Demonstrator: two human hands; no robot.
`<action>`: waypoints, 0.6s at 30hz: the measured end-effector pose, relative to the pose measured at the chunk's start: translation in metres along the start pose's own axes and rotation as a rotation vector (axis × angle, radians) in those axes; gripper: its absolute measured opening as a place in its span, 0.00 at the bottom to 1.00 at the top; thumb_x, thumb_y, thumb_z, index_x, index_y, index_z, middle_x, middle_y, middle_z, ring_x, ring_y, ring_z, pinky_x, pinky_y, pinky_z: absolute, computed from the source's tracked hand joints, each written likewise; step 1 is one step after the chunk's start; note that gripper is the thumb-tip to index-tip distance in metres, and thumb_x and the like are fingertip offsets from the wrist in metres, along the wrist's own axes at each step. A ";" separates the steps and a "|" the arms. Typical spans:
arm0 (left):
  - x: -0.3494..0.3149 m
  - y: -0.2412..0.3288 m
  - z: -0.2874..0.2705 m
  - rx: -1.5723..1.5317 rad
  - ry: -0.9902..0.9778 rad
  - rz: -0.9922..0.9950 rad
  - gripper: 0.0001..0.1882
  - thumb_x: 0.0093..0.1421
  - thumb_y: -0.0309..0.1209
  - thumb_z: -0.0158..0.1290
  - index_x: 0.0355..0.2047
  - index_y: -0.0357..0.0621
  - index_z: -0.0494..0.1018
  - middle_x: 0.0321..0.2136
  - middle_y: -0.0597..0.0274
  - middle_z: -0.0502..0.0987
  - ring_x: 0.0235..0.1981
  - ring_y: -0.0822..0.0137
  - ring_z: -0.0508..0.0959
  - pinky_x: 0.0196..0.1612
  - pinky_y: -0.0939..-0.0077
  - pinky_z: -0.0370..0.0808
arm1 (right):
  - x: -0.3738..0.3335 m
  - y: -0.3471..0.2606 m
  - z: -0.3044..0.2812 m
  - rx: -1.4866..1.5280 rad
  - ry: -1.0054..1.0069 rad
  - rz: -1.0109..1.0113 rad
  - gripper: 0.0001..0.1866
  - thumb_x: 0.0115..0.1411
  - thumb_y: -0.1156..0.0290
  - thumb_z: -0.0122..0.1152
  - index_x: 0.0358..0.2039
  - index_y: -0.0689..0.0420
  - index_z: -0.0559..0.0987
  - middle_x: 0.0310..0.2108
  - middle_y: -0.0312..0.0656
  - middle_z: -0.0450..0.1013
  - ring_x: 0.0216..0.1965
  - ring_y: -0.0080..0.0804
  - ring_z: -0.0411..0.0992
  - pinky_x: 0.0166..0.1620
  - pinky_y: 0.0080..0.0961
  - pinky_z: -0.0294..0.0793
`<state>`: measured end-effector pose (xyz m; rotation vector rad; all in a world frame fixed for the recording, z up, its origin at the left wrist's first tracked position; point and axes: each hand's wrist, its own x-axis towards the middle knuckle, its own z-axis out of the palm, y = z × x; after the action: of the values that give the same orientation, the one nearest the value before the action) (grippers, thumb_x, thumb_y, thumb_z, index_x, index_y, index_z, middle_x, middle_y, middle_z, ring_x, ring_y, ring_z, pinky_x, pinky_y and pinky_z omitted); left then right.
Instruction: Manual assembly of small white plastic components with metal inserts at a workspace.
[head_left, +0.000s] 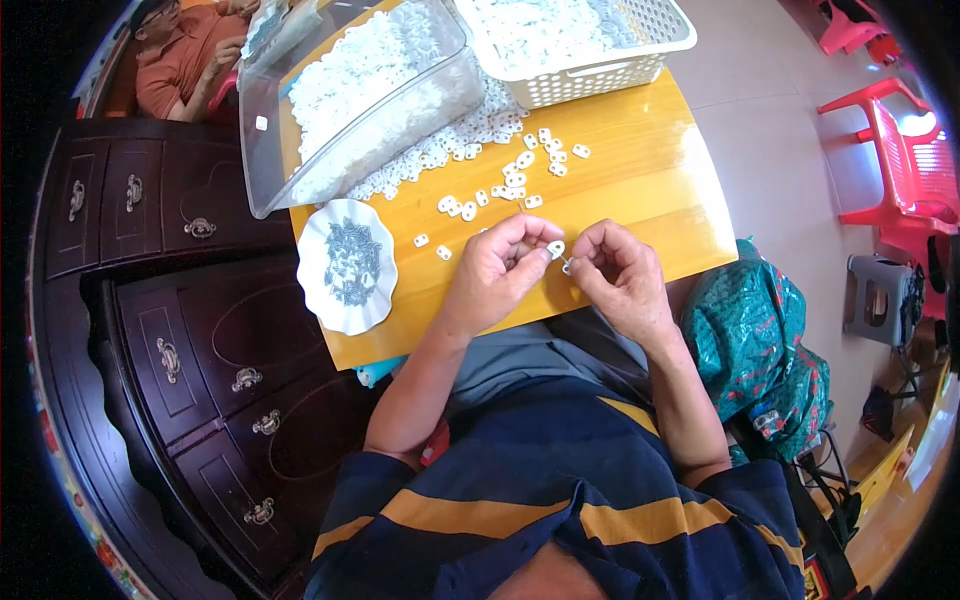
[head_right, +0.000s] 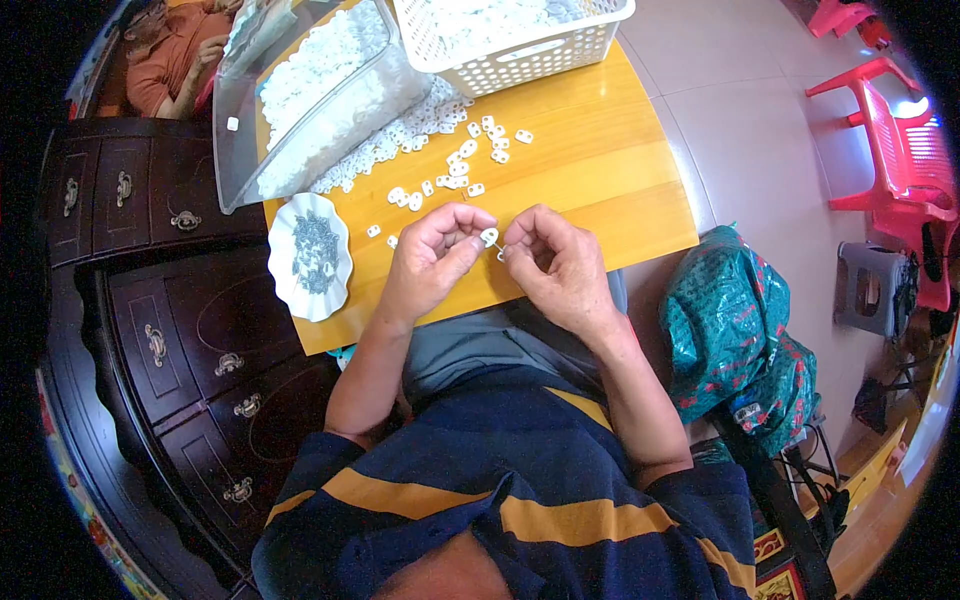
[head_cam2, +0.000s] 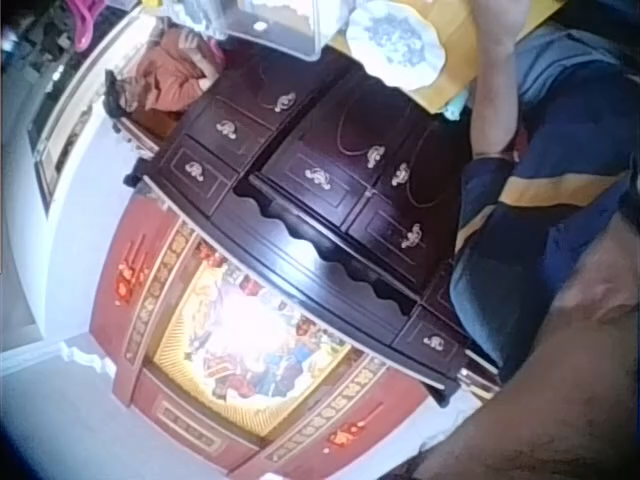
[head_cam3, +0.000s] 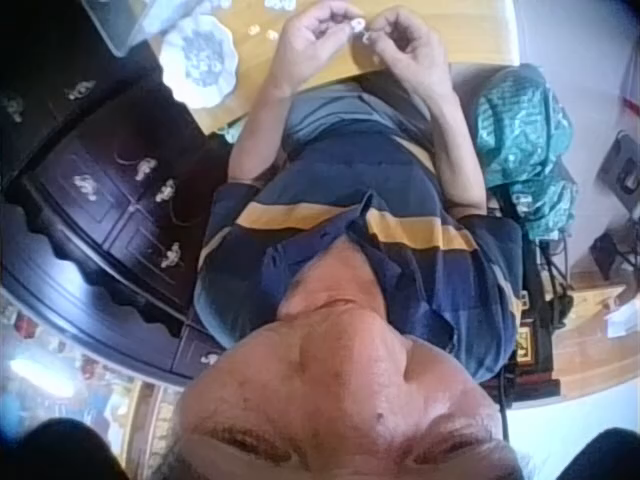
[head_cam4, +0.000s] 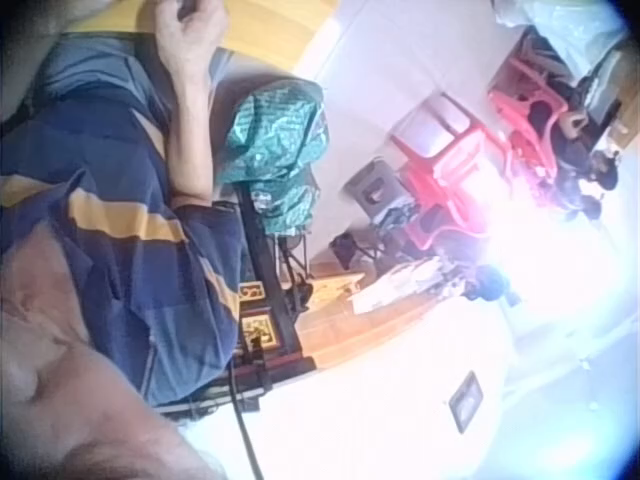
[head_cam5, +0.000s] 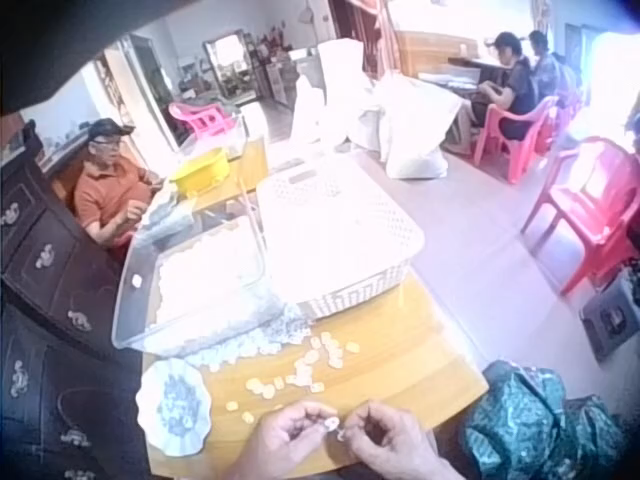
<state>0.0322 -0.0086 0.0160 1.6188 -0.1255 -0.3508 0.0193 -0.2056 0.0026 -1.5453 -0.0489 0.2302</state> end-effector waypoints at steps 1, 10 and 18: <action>0.000 0.000 0.000 -0.015 0.004 0.003 0.10 0.66 0.21 0.54 0.48 0.36 0.76 0.35 0.71 0.77 0.31 0.85 0.71 0.34 0.88 0.68 | 0.000 -0.001 0.000 -0.005 0.000 0.003 0.02 0.63 0.78 0.63 0.35 0.59 0.77 0.24 0.27 0.71 0.24 0.10 0.65 0.27 0.13 0.65; 0.000 0.002 -0.005 -0.225 -0.057 -0.186 0.10 0.67 0.20 0.52 0.48 0.36 0.76 0.37 0.69 0.77 0.30 0.85 0.71 0.33 0.88 0.70 | 0.000 -0.001 -0.001 -0.026 -0.004 0.005 0.02 0.63 0.78 0.63 0.35 0.59 0.78 0.24 0.27 0.71 0.24 0.09 0.65 0.27 0.13 0.65; -0.002 0.005 0.001 0.091 0.007 -0.016 0.10 0.66 0.20 0.54 0.47 0.36 0.77 0.35 0.70 0.79 0.33 0.84 0.76 0.39 0.86 0.75 | 0.000 -0.001 -0.001 -0.027 0.003 0.008 0.02 0.62 0.78 0.62 0.34 0.59 0.78 0.23 0.27 0.71 0.24 0.09 0.65 0.27 0.14 0.65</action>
<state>0.0302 -0.0098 0.0215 1.7115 -0.1246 -0.3563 0.0195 -0.2065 0.0034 -1.5725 -0.0435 0.2346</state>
